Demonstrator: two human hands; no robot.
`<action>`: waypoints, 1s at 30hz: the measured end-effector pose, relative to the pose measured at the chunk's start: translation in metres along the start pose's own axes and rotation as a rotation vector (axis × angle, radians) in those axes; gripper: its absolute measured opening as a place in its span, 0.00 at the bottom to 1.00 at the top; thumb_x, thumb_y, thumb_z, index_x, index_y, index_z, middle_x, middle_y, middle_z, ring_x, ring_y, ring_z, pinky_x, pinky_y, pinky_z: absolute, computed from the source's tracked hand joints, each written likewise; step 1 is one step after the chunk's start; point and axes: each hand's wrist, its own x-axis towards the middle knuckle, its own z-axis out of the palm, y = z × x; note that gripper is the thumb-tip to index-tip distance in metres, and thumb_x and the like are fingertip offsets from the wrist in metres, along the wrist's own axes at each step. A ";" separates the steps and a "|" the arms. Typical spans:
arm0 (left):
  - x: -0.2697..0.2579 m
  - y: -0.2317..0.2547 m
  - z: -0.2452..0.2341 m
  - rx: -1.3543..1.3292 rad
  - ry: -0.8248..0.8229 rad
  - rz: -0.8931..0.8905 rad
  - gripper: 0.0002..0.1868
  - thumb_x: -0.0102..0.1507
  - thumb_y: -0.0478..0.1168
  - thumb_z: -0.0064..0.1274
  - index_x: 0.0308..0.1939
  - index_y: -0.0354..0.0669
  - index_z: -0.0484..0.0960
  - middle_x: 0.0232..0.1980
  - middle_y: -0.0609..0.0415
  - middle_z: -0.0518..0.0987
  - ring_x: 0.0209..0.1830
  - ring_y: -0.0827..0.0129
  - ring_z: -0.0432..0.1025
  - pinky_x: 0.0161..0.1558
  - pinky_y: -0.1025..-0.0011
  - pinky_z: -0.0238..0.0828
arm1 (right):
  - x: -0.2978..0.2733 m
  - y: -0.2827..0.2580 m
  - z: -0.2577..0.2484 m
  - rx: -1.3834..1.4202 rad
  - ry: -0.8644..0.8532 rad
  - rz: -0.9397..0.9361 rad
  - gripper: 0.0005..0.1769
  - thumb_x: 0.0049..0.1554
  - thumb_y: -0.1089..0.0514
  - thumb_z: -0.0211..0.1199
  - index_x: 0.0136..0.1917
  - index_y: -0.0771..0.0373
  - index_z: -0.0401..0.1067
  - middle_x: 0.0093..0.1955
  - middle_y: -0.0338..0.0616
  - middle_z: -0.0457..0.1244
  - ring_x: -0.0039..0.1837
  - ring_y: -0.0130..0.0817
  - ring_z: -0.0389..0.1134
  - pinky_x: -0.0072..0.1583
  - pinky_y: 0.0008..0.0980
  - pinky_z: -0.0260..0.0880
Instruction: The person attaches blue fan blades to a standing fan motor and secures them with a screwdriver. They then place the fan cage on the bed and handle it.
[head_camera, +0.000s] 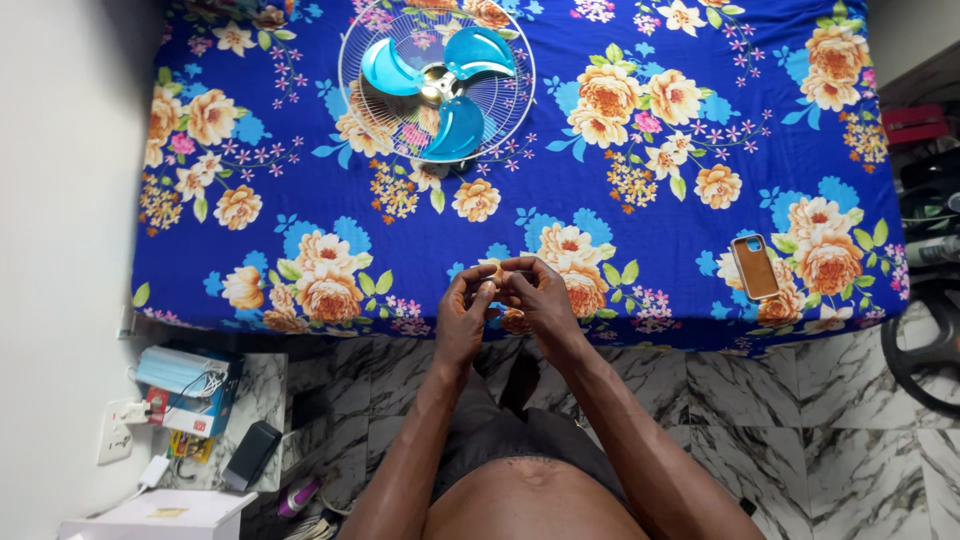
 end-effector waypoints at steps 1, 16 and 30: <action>0.004 -0.004 0.002 -0.018 -0.017 -0.008 0.17 0.74 0.40 0.55 0.65 0.37 0.81 0.56 0.52 0.86 0.52 0.71 0.81 0.50 0.69 0.81 | 0.003 0.003 -0.004 0.026 0.012 -0.002 0.14 0.71 0.55 0.58 0.65 0.65 0.70 0.50 0.44 0.70 0.48 0.26 0.74 0.40 0.28 0.75; 0.080 0.005 0.006 0.039 -0.095 -0.130 0.17 0.75 0.44 0.56 0.63 0.39 0.83 0.55 0.55 0.86 0.51 0.75 0.81 0.49 0.72 0.79 | 0.067 -0.012 -0.017 -0.016 0.142 -0.060 0.12 0.69 0.59 0.61 0.63 0.68 0.72 0.53 0.45 0.70 0.53 0.29 0.75 0.58 0.31 0.78; 0.168 0.028 -0.024 -0.070 -0.131 -0.204 0.17 0.77 0.42 0.52 0.65 0.36 0.81 0.52 0.48 0.87 0.49 0.70 0.83 0.50 0.69 0.81 | 0.124 -0.042 0.028 0.008 0.164 -0.066 0.16 0.70 0.56 0.60 0.64 0.69 0.72 0.58 0.47 0.73 0.57 0.32 0.76 0.61 0.34 0.79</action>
